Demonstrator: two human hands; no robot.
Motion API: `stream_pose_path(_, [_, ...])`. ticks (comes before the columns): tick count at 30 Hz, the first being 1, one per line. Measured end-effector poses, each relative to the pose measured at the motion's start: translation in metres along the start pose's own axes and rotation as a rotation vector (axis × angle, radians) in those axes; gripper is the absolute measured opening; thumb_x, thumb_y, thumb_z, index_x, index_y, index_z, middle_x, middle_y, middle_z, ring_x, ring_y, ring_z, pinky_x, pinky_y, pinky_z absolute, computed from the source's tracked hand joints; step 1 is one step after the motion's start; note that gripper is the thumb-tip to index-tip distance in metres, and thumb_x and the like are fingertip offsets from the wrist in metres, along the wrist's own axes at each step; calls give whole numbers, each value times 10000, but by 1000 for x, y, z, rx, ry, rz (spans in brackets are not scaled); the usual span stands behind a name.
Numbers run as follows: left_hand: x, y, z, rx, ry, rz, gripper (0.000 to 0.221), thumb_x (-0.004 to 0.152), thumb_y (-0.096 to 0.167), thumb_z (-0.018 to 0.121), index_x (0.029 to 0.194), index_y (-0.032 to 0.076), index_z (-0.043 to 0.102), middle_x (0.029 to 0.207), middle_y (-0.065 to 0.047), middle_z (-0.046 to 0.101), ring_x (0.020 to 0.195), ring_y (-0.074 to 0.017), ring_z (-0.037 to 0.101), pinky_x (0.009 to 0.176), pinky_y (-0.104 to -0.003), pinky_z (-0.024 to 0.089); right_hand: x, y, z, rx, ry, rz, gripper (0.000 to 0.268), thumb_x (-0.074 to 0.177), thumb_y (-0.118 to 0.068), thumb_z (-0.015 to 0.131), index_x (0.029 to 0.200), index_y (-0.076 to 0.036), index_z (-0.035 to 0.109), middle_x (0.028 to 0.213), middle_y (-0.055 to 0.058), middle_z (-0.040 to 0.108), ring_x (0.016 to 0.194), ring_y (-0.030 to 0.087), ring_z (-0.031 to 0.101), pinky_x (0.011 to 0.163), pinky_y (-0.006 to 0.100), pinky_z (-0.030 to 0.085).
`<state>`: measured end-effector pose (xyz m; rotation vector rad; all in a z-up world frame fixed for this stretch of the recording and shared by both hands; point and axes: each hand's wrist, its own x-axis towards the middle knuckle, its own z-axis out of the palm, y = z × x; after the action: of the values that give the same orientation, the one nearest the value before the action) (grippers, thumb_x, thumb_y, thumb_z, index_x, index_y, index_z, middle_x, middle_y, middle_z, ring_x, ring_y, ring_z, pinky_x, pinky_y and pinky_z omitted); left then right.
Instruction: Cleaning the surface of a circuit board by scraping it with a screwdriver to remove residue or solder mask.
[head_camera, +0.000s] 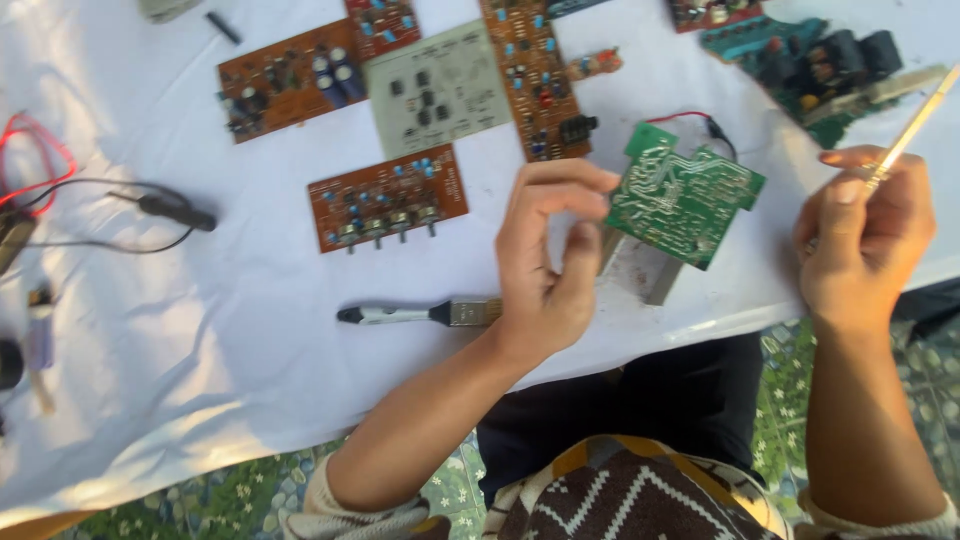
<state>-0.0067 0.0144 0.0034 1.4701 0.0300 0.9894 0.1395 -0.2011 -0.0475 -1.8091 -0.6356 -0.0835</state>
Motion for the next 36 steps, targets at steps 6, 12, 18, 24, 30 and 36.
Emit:
stream_pose_path(6, [-1,-2,-3,33,-5,-9,227,875,-82,333,798,98,447,961,-137,581,809,-191,495,692,-311,361,2,-4,0,-38,-20,-53,432,1219,-356,434,1267,71,476,671,105,459,552,144,376,635,284,307])
stream_pose_path(12, [0,-1,-4,18,-41,3,206,876,-55,321,782,106,408,906,-159,598,845,-207,507,717,-315,360,2,-4,-2,-47,-25,-46,425,1221,-354,440,1264,66,484,660,101,457,543,149,399,626,285,319])
stream_pose_path(18, [0,-1,-4,-27,-118,-30,231,869,-66,334,748,104,434,839,-133,630,783,-208,497,736,-330,401,1,0,-3,129,26,8,780,1057,-753,413,1245,1,474,599,63,284,469,119,215,506,271,210])
stream_pose_path(24, [1,0,-3,-19,-185,-33,247,879,-64,353,744,124,440,751,-85,606,677,-168,437,819,-359,338,-4,15,-6,174,50,-50,530,1107,-383,407,1234,87,615,595,37,255,501,139,283,557,280,193])
stream_pose_path(30, [-4,-5,-2,-80,-130,-211,345,1120,346,298,913,109,439,720,-59,496,693,-148,443,597,-274,373,-2,2,-5,86,-5,-120,293,1169,-172,545,1308,-4,350,745,146,468,584,183,425,597,304,336])
stream_pose_path(36, [-9,-13,-4,-3,-223,-194,380,1130,327,318,891,71,465,735,-23,442,596,-109,358,545,-267,296,2,-2,-2,63,5,-219,252,1193,-159,542,1237,16,365,792,135,439,567,188,436,571,315,342])
